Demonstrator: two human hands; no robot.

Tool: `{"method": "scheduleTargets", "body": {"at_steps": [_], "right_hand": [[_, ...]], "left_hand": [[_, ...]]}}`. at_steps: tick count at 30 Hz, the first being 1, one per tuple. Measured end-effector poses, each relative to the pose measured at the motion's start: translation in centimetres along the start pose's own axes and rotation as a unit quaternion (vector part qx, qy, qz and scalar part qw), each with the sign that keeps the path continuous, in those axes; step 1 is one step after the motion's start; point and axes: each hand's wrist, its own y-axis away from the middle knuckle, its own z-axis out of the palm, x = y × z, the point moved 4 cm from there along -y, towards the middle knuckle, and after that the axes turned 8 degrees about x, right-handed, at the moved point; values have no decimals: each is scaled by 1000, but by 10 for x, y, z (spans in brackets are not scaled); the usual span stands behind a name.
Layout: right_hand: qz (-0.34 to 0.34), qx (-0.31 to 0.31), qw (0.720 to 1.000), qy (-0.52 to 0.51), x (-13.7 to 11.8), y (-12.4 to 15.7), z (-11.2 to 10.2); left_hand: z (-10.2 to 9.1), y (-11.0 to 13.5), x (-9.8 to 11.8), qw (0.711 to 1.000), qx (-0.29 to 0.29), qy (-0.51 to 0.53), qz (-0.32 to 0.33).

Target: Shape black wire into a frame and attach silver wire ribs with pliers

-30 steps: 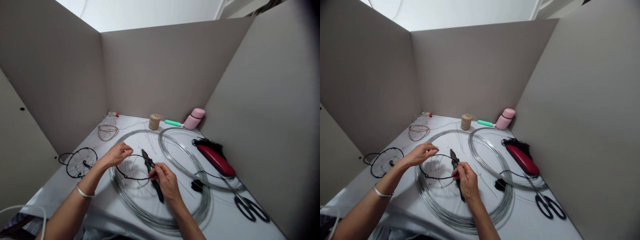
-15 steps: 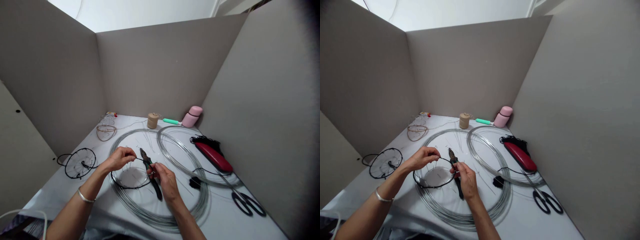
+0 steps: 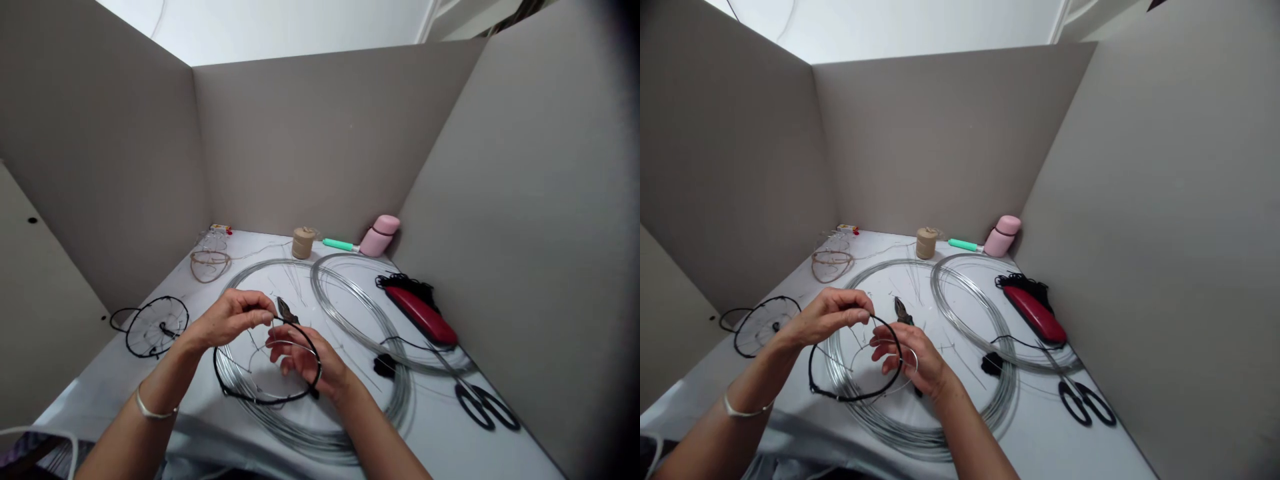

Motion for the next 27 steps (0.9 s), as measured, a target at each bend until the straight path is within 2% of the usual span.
{"method": "scheduleTargets", "body": {"at_steps": [3, 7, 9, 14, 23, 27], "right_hand": [[16, 2, 998, -57, 7, 4, 1], [26, 60, 994, -89, 13, 6, 4], [38, 66, 992, -97, 15, 6, 7], [75, 35, 985, -149, 16, 6, 11], [93, 76, 976, -182, 23, 3, 5], [80, 94, 976, -181, 20, 3, 1]], "left_hand": [[0, 1, 4, 999, 6, -29, 14], [4, 1, 5, 998, -5, -60, 33], [5, 2, 5, 998, -9, -58, 34], [7, 2, 6, 999, -20, -40, 21], [11, -3, 0, 999, -10, -43, -7], [16, -3, -4, 999, -20, -33, -25]]}}
